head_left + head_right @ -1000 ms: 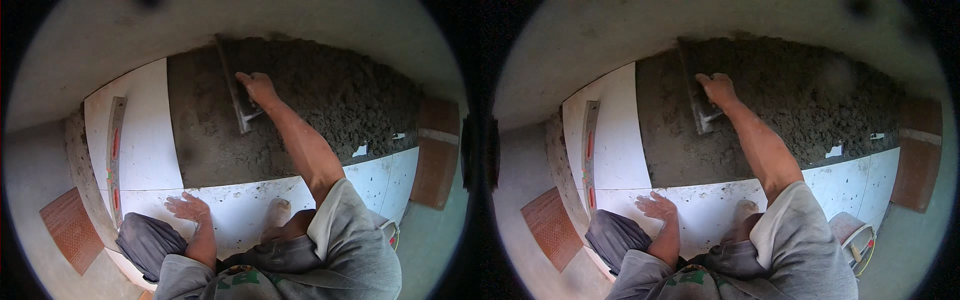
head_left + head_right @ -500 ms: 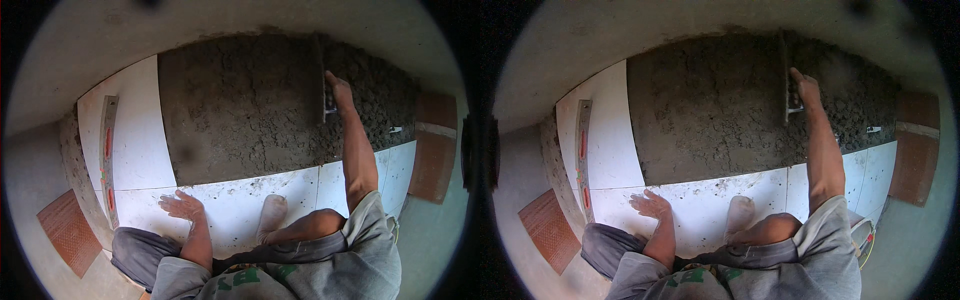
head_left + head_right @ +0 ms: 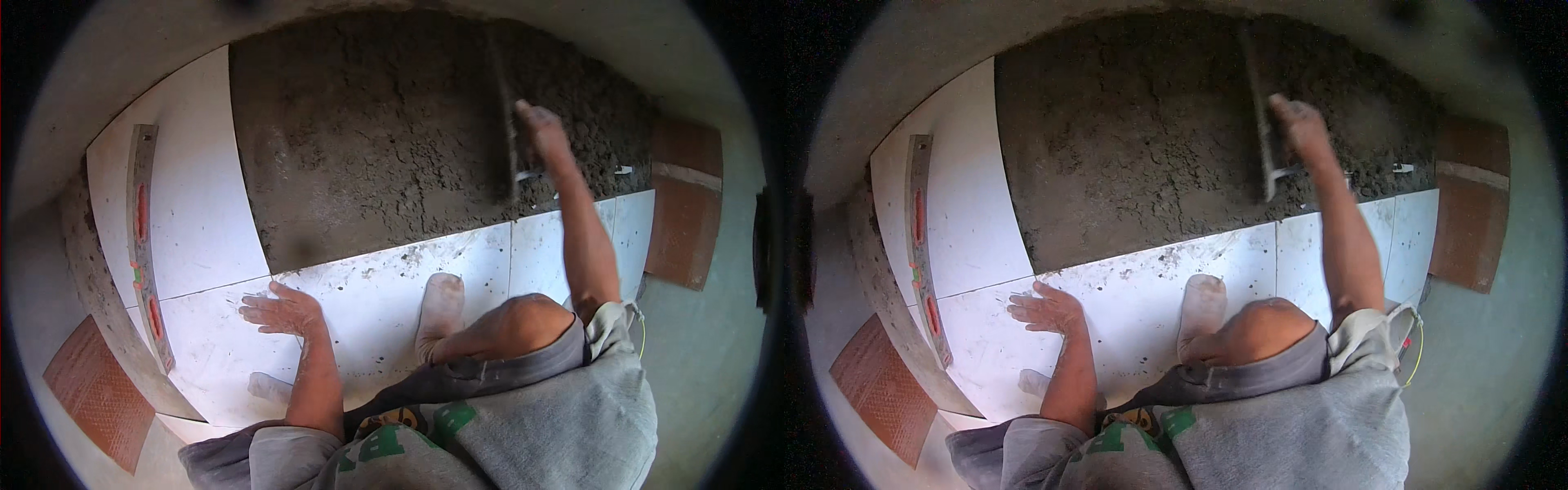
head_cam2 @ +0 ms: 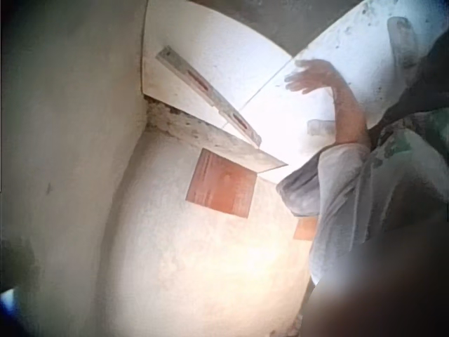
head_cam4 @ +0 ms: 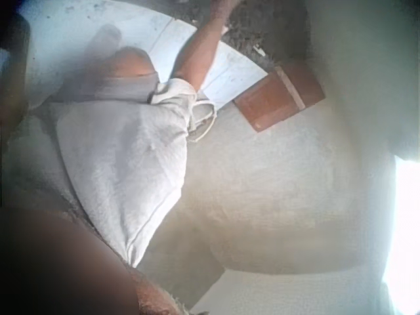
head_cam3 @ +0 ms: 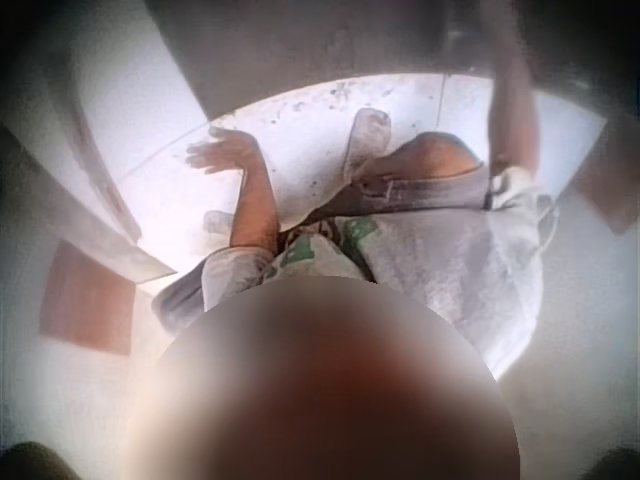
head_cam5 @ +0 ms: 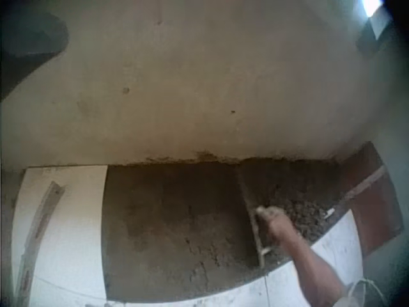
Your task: Using a trowel to smooth and level a bed of wet mortar on the floor for tiling.
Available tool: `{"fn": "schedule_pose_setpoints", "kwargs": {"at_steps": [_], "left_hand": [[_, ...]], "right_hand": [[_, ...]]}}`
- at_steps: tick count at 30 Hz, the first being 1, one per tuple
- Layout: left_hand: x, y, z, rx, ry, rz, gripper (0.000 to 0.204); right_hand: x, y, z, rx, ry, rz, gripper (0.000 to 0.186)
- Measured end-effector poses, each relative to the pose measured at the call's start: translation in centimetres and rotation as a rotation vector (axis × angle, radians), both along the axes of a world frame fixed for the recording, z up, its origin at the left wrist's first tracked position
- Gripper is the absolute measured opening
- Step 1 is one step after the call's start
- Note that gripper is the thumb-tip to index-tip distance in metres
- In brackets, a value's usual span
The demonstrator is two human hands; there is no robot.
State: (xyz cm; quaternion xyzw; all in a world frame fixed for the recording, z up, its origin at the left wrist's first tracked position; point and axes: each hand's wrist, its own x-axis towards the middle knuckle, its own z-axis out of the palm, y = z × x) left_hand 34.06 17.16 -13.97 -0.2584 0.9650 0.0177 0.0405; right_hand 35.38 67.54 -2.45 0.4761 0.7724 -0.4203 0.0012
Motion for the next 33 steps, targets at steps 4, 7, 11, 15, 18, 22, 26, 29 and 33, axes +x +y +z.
{"fn": "schedule_pose_setpoints", "kwargs": {"at_steps": [4,7,11,15,18,22,26,29,33], "left_hand": [[-0.2,1.0,-0.2,0.026,-0.017,-0.006,0.078],[0.0,0.8,-0.3,0.041,-0.044,-0.009,0.076],[0.2,0.7,-0.1,0.008,-0.065,-0.028,0.075],[0.1,1.0,-0.3,0.026,-0.038,-0.022,0.075],[0.4,1.7,0.0,0.005,-0.061,-0.043,0.076],[0.1,1.2,0.0,-0.033,-0.037,-0.005,0.077],[0.2,1.9,-0.1,-0.053,-0.021,-0.026,0.077],[-0.2,0.9,-0.5,-0.096,-0.029,0.009,0.075],[0.0,1.3,-0.4,-0.090,-0.044,0.015,0.074]], "right_hand": [[4.0,-3.8,-2.7,0.132,0.071,-0.161,0.041],[4.0,-6.7,-0.7,-0.180,0.024,-0.368,0.041],[2.5,-9.0,-0.8,-0.208,0.045,-0.356,0.038],[-1.9,-13.8,-2.2,-0.266,0.065,-0.238,0.039],[-3.7,-15.5,-6.4,0.363,0.202,0.254,0.057],[-8.3,-18.9,-1.1,-0.155,0.108,0.143,0.059],[-7.9,-16.1,-4.4,-0.244,0.145,0.201,0.058],[-5.0,-12.4,-2.1,-0.330,0.107,0.104,0.062],[1.3,-7.3,-3.5,-0.118,0.043,0.058,0.063]]}}
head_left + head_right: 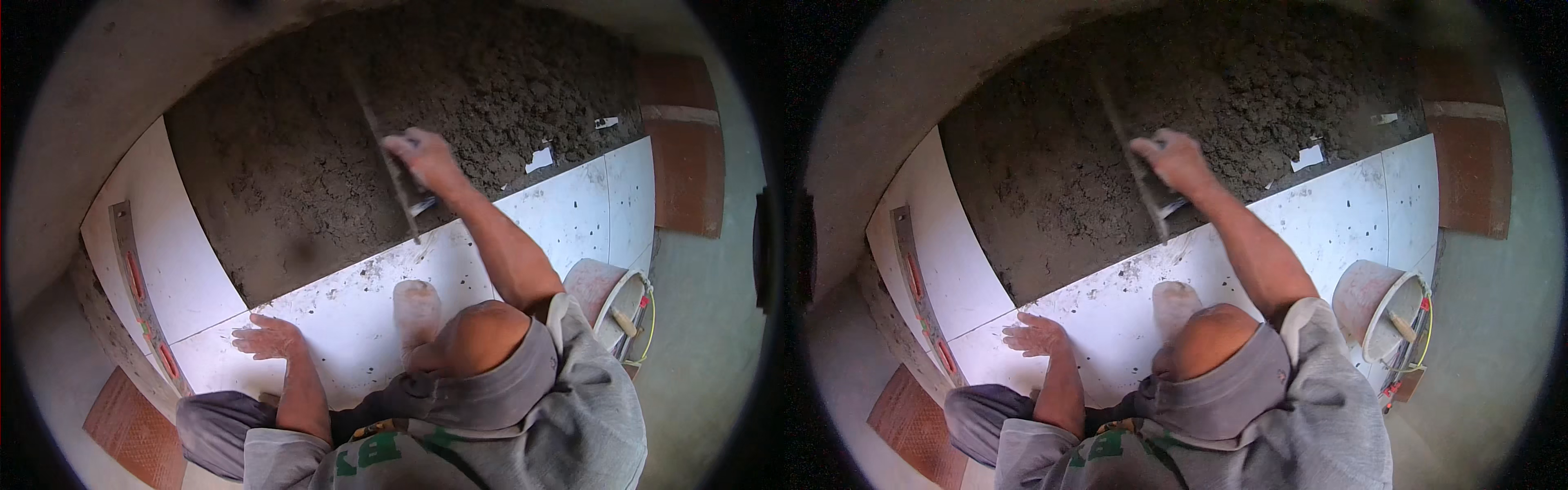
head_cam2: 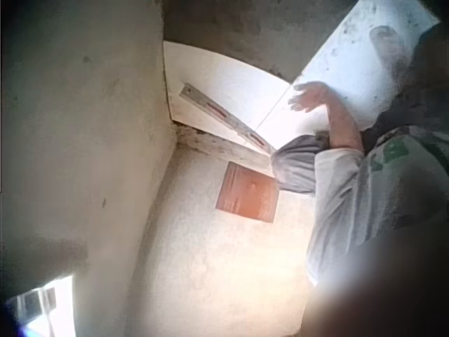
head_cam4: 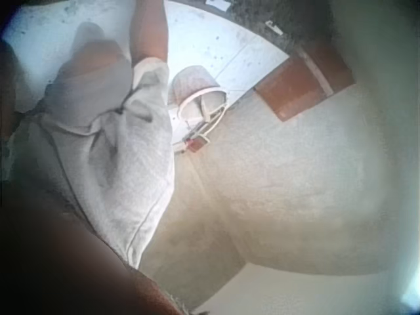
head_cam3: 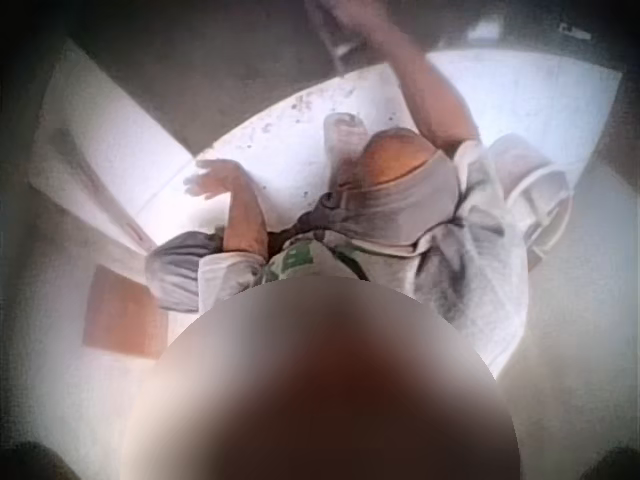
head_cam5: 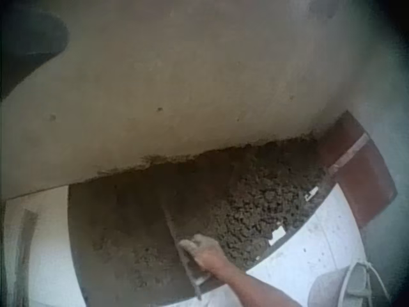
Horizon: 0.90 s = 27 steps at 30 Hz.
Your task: Using a trowel to smooth and level a bed of wet mortar on the floor for tiling.
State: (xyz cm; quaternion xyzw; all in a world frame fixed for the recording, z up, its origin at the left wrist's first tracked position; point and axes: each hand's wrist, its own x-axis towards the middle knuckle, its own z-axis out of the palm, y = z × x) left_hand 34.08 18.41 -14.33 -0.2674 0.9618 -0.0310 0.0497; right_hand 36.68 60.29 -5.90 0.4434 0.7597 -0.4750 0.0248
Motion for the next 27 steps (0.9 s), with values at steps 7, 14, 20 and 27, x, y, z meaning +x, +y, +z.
{"fn": "schedule_pose_setpoints", "kwargs": {"at_steps": [7,14,20,27], "left_hand": [[-0.2,-0.5,-0.2,-0.008,0.046,-0.024,0.074],[0.5,-0.9,-0.3,0.000,0.065,-0.043,0.073],[0.0,-0.4,-0.5,0.076,0.061,-0.015,0.077],[0.1,-0.4,-0.3,0.074,0.044,-0.027,0.077]], "right_hand": [[6.2,9.2,-0.7,0.365,-0.061,0.013,0.052],[7.5,16.3,0.2,0.608,-0.245,-0.017,0.084],[6.8,19.8,1.2,0.803,-0.330,-0.006,0.085],[7.4,27.4,6.8,0.685,-0.218,-0.340,0.076]]}}
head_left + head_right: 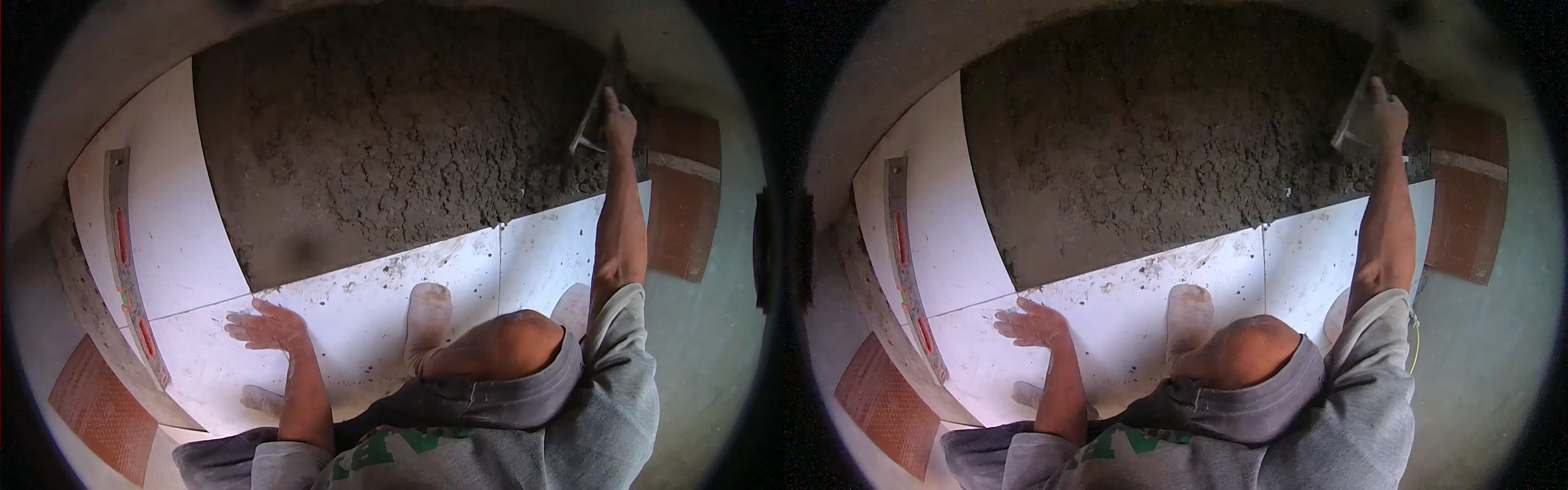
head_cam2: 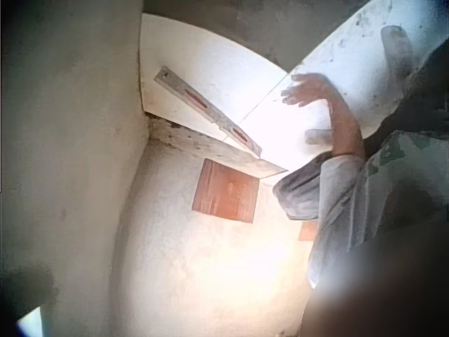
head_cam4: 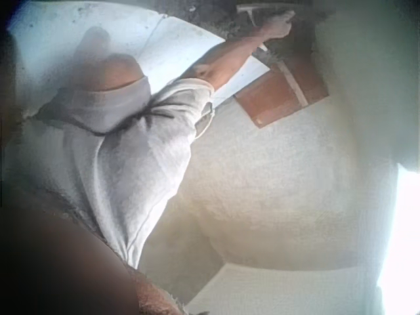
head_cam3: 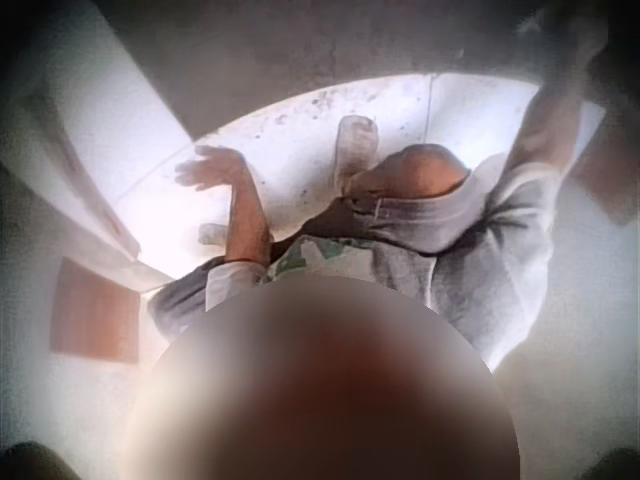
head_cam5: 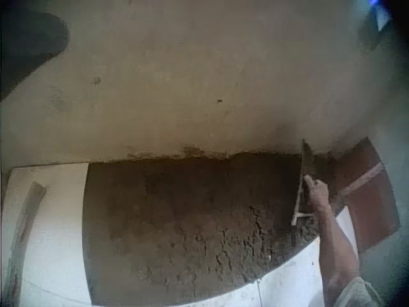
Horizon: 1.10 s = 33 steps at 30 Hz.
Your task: Using a trowel to smooth and level a bed of wet mortar on the floor for tiling.
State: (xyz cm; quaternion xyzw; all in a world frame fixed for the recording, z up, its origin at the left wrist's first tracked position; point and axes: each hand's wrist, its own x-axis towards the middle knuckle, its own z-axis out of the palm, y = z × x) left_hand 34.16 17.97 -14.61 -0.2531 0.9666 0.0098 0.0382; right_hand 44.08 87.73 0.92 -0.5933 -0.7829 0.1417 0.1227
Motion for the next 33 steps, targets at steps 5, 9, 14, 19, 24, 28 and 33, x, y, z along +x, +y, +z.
{"fn": "schedule_pose_setpoints", "kwargs": {"at_steps": [5,9,14,19,24,28,33], "left_hand": [[0.2,-0.4,-0.4,-0.027,0.002,0.016,0.076],[0.0,0.4,0.6,-0.035,-0.042,0.010,0.072],[0.0,0.1,0.2,-0.026,0.002,-0.006,0.072],[0.2,0.3,0.8,-0.027,-0.010,0.029,0.073],[0.0,0.1,0.2,-0.001,0.010,0.027,0.079],[-0.1,0.1,0.1,0.016,-0.030,0.021,0.080],[-0.1,-0.5,0.5,0.043,-0.001,0.012,0.079]], "right_hand": [[0.1,1.4,-1.9,-0.032,-0.007,0.168,0.071],[-1.3,-3.2,-3.2,-0.295,0.434,-0.051,0.063],[-0.9,-1.8,-5.2,-0.201,0.341,-0.075,0.051],[-3.4,-9.6,-0.5,-0.302,0.575,-0.007,0.049],[-3.7,-16.2,-2.2,-0.547,0.440,0.086,0.051],[-4.0,-23.1,-5.4,-0.523,0.149,0.088,0.062],[-5.7,-27.5,-7.7,-0.489,0.129,0.110,0.061]]}}
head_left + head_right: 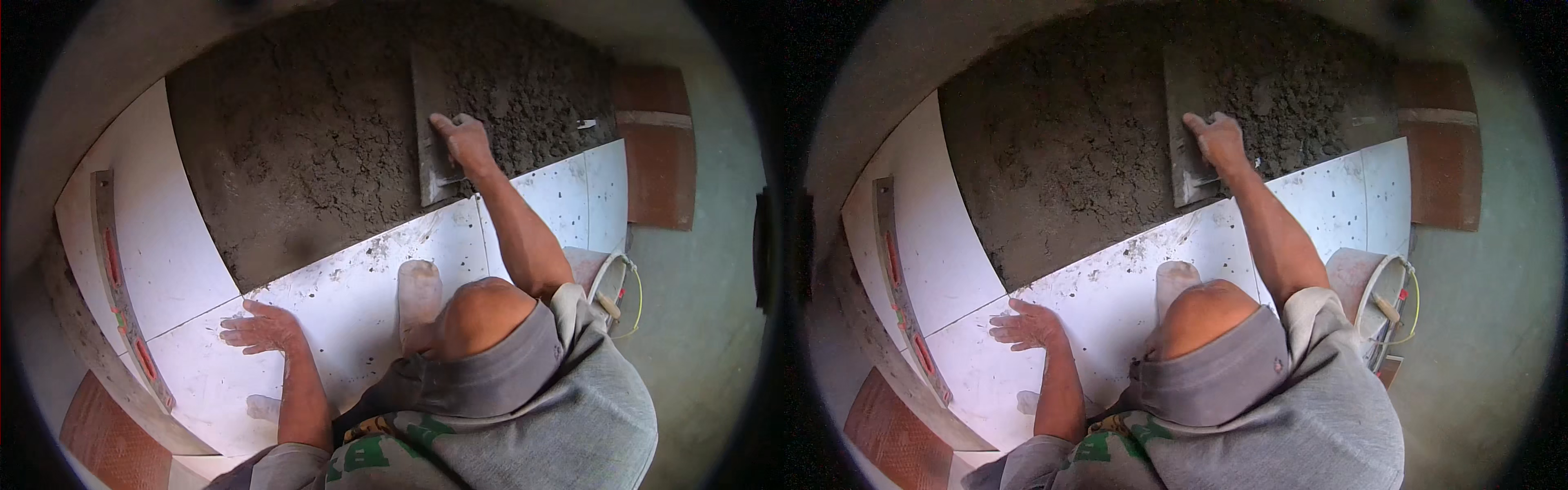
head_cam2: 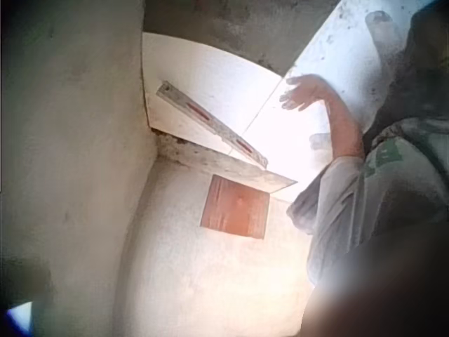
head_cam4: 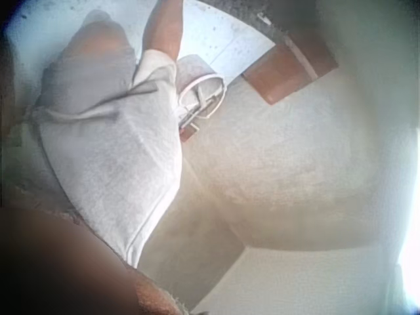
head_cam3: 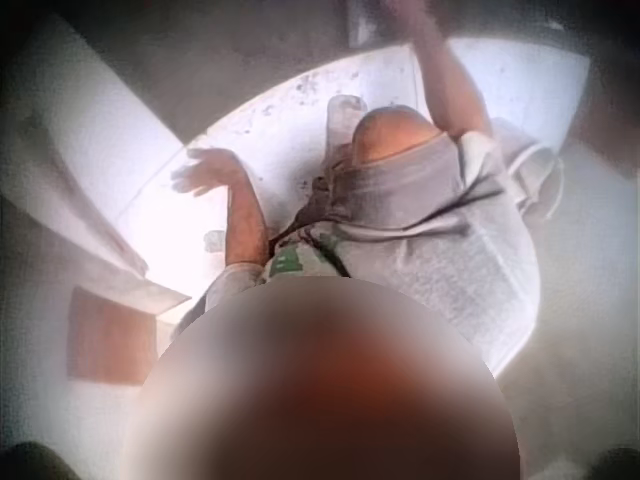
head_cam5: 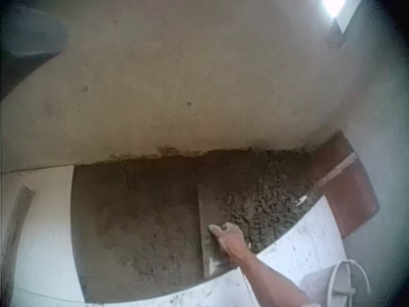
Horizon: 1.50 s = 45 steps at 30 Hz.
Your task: Using a trowel to smooth and level a bed of wet mortar on the floor for tiling.
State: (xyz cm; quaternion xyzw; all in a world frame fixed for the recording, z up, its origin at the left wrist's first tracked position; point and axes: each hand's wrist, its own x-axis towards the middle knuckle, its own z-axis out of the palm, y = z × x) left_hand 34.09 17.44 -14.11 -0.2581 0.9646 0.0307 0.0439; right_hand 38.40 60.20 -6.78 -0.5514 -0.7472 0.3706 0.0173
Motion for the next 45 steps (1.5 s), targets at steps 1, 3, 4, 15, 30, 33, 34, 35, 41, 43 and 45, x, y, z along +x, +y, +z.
{"fn": "schedule_pose_setpoints", "kwargs": {"at_steps": [1,3,4,15,30,33,34,35,41,43,45], "left_hand": [[0.1,0.4,-0.2,0.013,-0.005,0.001,0.079],[0.1,0.3,-0.6,-0.024,-0.056,-0.023,0.078],[0.2,0.0,-0.4,-0.024,-0.061,-0.024,0.078],[0.3,0.9,0.2,-0.003,-0.053,-0.034,0.078],[0.0,1.3,-0.5,-0.065,0.037,-0.019,0.074],[0.3,0.6,-0.3,-0.093,-0.007,0.003,0.074],[0.3,0.5,-0.2,-0.079,-0.006,0.009,0.074],[0.1,0.8,0.0,-0.056,-0.002,0.012,0.074],[-0.3,1.7,1.2,-0.018,0.031,0.020,0.074],[-0.3,1.7,0.7,-0.031,0.012,0.012,0.074],[-0.2,1.8,0.6,-0.050,-0.008,0.001,0.074]], "right_hand": [[-0.5,-0.7,0.6,-0.034,0.004,-0.001,0.061],[-0.3,-1.5,-1.6,0.130,0.033,0.113,0.043],[-0.7,-2.5,-1.6,0.110,0.030,0.126,0.044],[-6.1,-12.3,0.7,0.011,-0.072,0.255,0.064],[-7.7,-10.5,5.2,0.122,-0.245,1.141,0.046],[-3.7,-9.4,3.5,0.065,-0.292,1.253,0.040],[-2.4,-8.2,4.1,0.065,-0.340,1.244,0.040],[-0.7,-6.5,4.4,0.102,-0.410,1.244,0.040],[8.3,5.2,6.9,0.340,-0.703,1.199,0.041],[7.6,7.4,8.4,0.401,-0.810,1.183,0.042],[5.9,7.3,10.3,0.380,-0.804,1.168,0.043]]}}
